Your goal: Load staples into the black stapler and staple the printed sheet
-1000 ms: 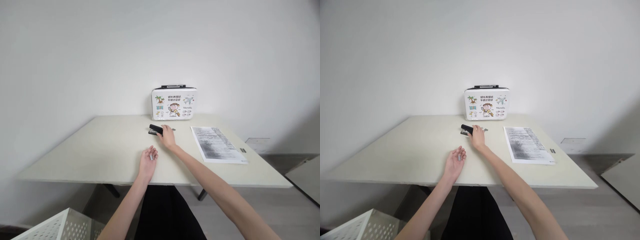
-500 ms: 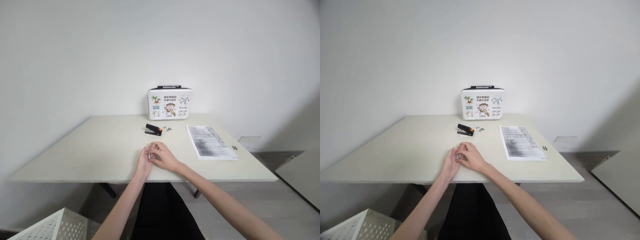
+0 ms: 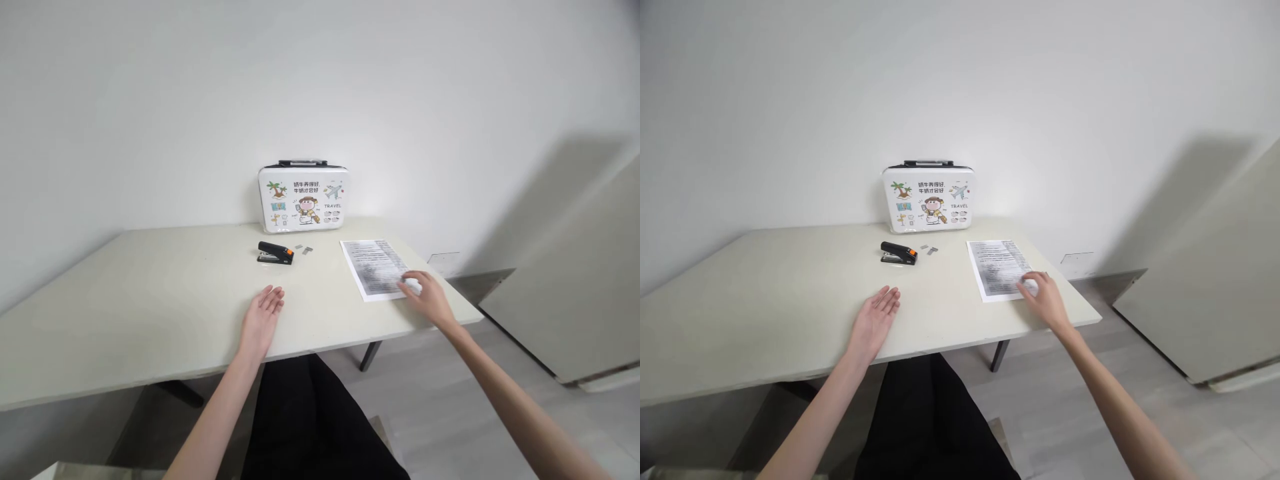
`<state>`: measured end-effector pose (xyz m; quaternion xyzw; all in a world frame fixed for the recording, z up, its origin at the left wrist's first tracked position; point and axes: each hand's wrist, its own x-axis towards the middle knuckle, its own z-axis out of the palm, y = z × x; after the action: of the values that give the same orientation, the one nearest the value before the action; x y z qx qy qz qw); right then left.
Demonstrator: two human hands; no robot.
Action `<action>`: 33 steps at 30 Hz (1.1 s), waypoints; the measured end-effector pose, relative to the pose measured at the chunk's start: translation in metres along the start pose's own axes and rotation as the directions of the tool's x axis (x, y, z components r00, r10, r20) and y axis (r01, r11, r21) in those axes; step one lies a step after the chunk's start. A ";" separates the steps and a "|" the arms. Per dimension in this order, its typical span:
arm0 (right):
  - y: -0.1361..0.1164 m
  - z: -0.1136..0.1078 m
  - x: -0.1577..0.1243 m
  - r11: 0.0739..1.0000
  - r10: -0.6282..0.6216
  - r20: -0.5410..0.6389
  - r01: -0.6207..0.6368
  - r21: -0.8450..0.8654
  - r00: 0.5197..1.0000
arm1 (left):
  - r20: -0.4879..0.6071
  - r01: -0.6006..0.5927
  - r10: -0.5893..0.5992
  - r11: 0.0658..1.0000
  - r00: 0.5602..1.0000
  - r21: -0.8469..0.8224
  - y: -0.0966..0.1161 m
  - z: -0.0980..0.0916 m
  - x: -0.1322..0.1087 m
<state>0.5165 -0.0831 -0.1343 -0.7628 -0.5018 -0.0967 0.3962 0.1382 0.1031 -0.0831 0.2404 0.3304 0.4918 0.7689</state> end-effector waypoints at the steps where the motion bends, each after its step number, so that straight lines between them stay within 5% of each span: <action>1: 0.019 -0.008 -0.003 0.997 0.041 -0.043 -0.043 -0.061 0.998 | -0.001 -0.003 0.003 1.000 1.000 0.007 0.000 0.001 0.000; 5: 0.077 -0.021 -0.006 0.961 0.155 -0.109 -0.176 -0.215 0.982 | 0.001 -0.023 0.023 0.999 1.000 0.026 -0.001 0.003 -0.001; 10: 0.112 -0.008 0.004 0.936 0.241 -0.132 -0.266 -0.232 0.962 | 0.006 -0.047 0.047 0.997 0.999 0.054 -0.003 0.002 -0.001; 18: 0.113 -0.002 -0.001 0.945 0.241 -0.166 -0.270 -0.184 0.956 | 0.039 -0.103 0.099 0.989 0.994 0.107 -0.005 -0.001 0.000; 22: 0.106 -0.004 -0.007 0.955 0.258 -0.219 -0.282 -0.088 0.941 | 0.146 -0.178 0.147 0.956 0.978 0.231 -0.008 -0.004 -0.005; 29: 0.083 -0.003 -0.003 0.985 0.125 -0.261 -0.152 -0.086 0.957 | 0.436 -0.451 0.192 0.632 0.879 0.630 -0.012 -0.006 -0.004; 33: 0.059 0.007 0.008 0.990 -0.072 -0.113 0.058 -0.127 0.991 | 0.511 -0.565 0.242 0.397 0.825 0.724 -0.001 -0.001 0.028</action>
<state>0.5678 -0.0834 -0.1645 -0.7619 -0.4953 -0.1851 0.3740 0.1467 0.1279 -0.0917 0.7367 0.3265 0.3906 0.4451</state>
